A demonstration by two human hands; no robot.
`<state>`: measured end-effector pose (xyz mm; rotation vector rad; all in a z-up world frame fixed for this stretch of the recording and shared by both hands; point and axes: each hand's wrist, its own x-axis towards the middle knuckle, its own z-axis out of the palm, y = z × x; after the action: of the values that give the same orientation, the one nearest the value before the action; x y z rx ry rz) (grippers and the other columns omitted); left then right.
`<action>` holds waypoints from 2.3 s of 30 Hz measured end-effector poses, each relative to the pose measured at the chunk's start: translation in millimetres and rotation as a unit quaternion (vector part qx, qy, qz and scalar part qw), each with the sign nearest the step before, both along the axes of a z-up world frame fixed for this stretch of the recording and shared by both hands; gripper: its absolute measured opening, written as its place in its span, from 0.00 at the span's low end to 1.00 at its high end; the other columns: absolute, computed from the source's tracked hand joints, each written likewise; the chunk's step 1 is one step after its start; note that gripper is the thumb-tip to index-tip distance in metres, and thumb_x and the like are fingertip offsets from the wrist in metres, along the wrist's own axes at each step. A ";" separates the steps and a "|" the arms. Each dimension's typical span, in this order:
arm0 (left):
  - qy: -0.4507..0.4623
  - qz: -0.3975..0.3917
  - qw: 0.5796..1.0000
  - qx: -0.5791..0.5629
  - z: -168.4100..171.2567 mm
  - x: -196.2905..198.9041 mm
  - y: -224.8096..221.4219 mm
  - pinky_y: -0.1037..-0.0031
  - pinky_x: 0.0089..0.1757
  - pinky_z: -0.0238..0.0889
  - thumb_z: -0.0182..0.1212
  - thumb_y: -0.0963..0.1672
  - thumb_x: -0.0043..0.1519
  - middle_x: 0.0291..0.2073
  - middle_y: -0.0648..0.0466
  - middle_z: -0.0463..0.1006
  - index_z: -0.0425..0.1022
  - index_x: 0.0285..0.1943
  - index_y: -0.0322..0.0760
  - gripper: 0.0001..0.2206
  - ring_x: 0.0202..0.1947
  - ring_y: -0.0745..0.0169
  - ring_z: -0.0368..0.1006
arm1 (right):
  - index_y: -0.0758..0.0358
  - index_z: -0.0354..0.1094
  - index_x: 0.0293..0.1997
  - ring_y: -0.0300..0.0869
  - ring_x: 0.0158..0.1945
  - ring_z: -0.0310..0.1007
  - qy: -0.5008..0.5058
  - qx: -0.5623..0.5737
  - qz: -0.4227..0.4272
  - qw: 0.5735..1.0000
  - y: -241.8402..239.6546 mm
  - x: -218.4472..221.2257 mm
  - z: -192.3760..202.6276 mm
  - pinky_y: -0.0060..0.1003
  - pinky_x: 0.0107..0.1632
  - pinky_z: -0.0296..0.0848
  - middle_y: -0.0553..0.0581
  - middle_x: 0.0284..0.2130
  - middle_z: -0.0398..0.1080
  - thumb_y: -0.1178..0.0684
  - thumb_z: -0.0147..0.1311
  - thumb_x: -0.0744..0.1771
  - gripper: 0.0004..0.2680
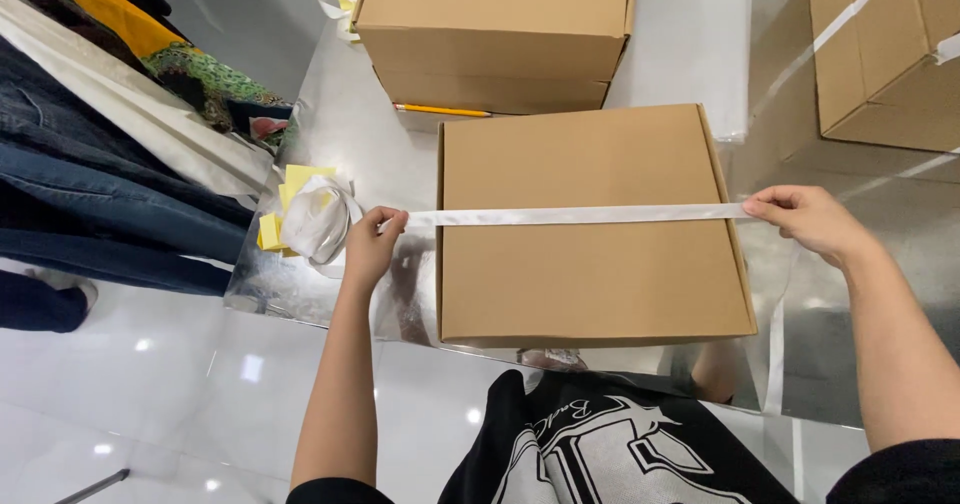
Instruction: The person wraps two rolled fabric items, one orange and one black-and-white checkered, in clear plastic bags on a metal table. They then place the wrapped items into a cardboard box, close the flaps, and secure the box with a white ribbon.
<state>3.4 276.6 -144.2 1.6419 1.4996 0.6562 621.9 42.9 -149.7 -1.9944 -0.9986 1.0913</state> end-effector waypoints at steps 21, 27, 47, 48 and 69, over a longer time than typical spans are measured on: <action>-0.032 0.112 0.993 -0.018 -48.7 36.2 -34.4 0.73 0.44 0.61 0.55 0.50 0.70 0.38 0.61 0.80 0.77 0.42 0.44 0.11 0.39 0.66 0.69 | 0.56 0.73 0.45 0.32 0.31 0.52 0.009 0.104 -0.178 0.978 -3.0 -52.2 -45.9 0.31 0.33 0.55 0.43 0.27 0.58 0.48 0.56 0.75 0.07; -0.070 0.137 0.984 -0.094 -18.4 69.3 -56.6 0.73 0.43 0.62 0.53 0.48 0.67 0.38 0.59 0.82 0.77 0.41 0.44 0.09 0.39 0.68 0.71 | 0.56 0.74 0.50 0.31 0.39 0.70 0.053 0.148 -0.216 0.964 -4.6 -52.1 -102.1 0.30 0.41 0.68 0.48 0.40 0.76 0.44 0.56 0.75 0.08; -0.193 0.079 0.945 -0.251 64.9 66.7 -67.9 0.73 0.26 0.52 0.53 0.46 0.69 0.26 0.56 0.70 0.64 0.40 0.43 0.07 0.22 0.69 0.60 | 0.54 0.71 0.64 0.46 0.40 0.76 0.227 0.014 -0.185 0.956 -34.2 -50.7 -30.5 0.44 0.38 0.72 0.57 0.47 0.77 0.46 0.55 0.71 0.15; -0.197 0.067 0.938 -0.277 67.7 63.3 -69.2 0.73 0.25 0.51 0.56 0.46 0.69 0.26 0.56 0.70 0.64 0.39 0.44 0.07 0.21 0.69 0.59 | 0.56 0.70 0.66 0.48 0.40 0.77 0.295 0.066 -0.123 0.945 -45.8 -35.1 -50.5 0.45 0.38 0.74 0.59 0.49 0.78 0.47 0.54 0.70 0.16; -0.507 0.108 0.784 -0.341 28.9 60.7 -4.7 0.61 0.50 0.81 0.51 0.39 0.68 0.17 0.64 0.54 0.61 0.27 0.40 0.13 0.10 0.78 0.37 | 0.32 0.61 0.36 0.21 0.30 0.55 0.436 0.097 -0.322 0.835 -39.0 -56.1 55.6 0.15 0.27 0.55 0.26 0.28 0.61 0.60 0.45 0.68 0.12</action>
<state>64.1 271.9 -115.3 0.3784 0.9006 0.7980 565.8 3.9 -94.1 -1.2400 0.0631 1.2230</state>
